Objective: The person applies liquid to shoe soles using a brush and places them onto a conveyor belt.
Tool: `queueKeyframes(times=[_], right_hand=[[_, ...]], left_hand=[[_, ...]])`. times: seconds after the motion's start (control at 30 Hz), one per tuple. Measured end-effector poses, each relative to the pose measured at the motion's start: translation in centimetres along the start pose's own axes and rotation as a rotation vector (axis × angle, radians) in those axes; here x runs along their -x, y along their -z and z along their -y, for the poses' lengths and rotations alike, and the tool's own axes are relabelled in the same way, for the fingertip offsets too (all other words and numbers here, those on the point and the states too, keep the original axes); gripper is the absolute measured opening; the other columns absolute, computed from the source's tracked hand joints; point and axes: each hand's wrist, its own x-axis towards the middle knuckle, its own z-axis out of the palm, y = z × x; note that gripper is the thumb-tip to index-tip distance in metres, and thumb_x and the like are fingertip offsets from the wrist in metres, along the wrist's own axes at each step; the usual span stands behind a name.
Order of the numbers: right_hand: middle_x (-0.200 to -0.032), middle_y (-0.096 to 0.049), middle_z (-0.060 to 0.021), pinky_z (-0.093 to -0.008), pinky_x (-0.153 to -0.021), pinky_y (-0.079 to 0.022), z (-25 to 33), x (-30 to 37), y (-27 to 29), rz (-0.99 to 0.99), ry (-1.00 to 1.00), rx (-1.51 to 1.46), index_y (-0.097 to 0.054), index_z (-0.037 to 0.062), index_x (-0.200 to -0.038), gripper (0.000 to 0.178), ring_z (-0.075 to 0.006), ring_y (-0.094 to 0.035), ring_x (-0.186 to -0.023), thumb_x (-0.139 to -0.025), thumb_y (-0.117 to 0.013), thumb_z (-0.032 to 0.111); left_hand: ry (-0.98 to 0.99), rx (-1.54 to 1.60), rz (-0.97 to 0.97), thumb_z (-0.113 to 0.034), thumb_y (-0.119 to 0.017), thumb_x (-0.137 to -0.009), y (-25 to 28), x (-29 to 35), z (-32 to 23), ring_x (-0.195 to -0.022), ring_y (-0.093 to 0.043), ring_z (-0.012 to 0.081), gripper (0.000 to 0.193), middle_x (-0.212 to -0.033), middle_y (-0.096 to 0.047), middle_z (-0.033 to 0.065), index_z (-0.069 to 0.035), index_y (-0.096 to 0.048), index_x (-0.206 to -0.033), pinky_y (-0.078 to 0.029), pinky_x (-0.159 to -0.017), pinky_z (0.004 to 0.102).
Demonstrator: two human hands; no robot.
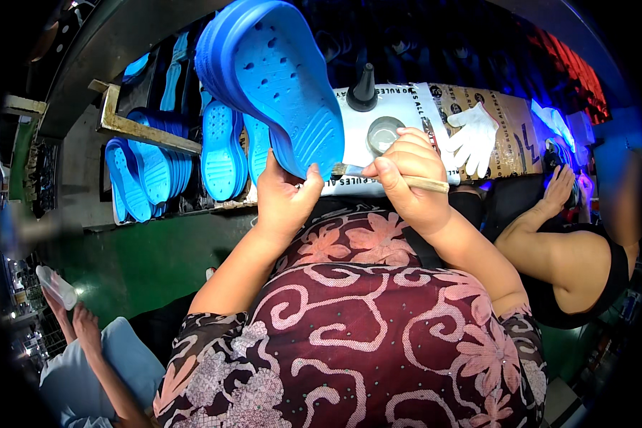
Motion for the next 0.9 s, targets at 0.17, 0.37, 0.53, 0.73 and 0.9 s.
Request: queueKeyframes(times=[0.17,0.37,0.53,0.73,0.9], right_hand=[[-0.057,-0.057,-0.0038,-0.0337,-0.071,-0.038,0.3,0.1,0.6,0.005,-0.015,0.06,-0.064,0.0069,-0.06,0.026,-0.021,-0.051,-0.056,-0.084,-0.058,0.014],[-0.058,-0.056,-0.0021,-0.0356,-0.077,-0.04,0.2,0.2,0.3,0.001,0.056,0.03,-0.064,0.0082,-0.062,0.023,-0.0204,-0.052,-0.058,-0.084,-0.06,0.016],[-0.059,-0.056,-0.0016,-0.0371,-0.082,-0.04,0.4,0.3,0.5,0.022,0.058,0.124,-0.064,0.0091,-0.064,0.02,-0.02,-0.053,-0.06,-0.082,-0.062,0.017],[-0.061,-0.058,-0.0007,-0.0386,-0.084,-0.04,0.7,0.4,0.0,0.048,0.101,0.091,-0.065,0.0101,-0.067,0.016,-0.0188,-0.053,-0.06,-0.081,-0.064,0.019],[-0.061,-0.058,-0.0008,-0.038,-0.085,-0.039,0.5,0.7,0.6,0.06,0.065,0.085,-0.065,0.01,-0.067,0.017,-0.0189,-0.053,-0.06,-0.081,-0.065,0.02]], left_hand=[[-0.103,-0.084,-0.012,-0.003,-0.061,-0.078,0.3,0.0,0.7,-0.087,-0.061,0.0159,0.044,-0.097,-0.062,0.0133,0.005,-0.044,-0.118,-0.048,-0.078,0.0293],[-0.153,0.004,-0.034,0.001,-0.061,-0.075,0.1,0.3,1.0,-0.084,-0.062,0.0153,0.045,-0.092,-0.063,0.0134,0.006,-0.045,-0.117,-0.048,-0.076,0.0274],[-0.241,-0.09,-0.022,0.002,-0.061,-0.075,0.5,0.4,1.4,-0.082,-0.062,0.0156,0.044,-0.093,-0.063,0.0134,0.006,-0.046,-0.116,-0.048,-0.075,0.0274],[-0.254,-0.002,-0.064,0.002,-0.062,-0.075,-0.1,0.2,1.4,-0.082,-0.062,0.0159,0.042,-0.092,-0.063,0.013,0.007,-0.046,-0.113,-0.048,-0.075,0.0279],[-0.291,-0.029,-0.078,0.002,-0.063,-0.074,0.0,0.2,1.9,-0.081,-0.062,0.0161,0.043,-0.092,-0.063,0.0125,0.006,-0.046,-0.114,-0.049,-0.075,0.0277]])
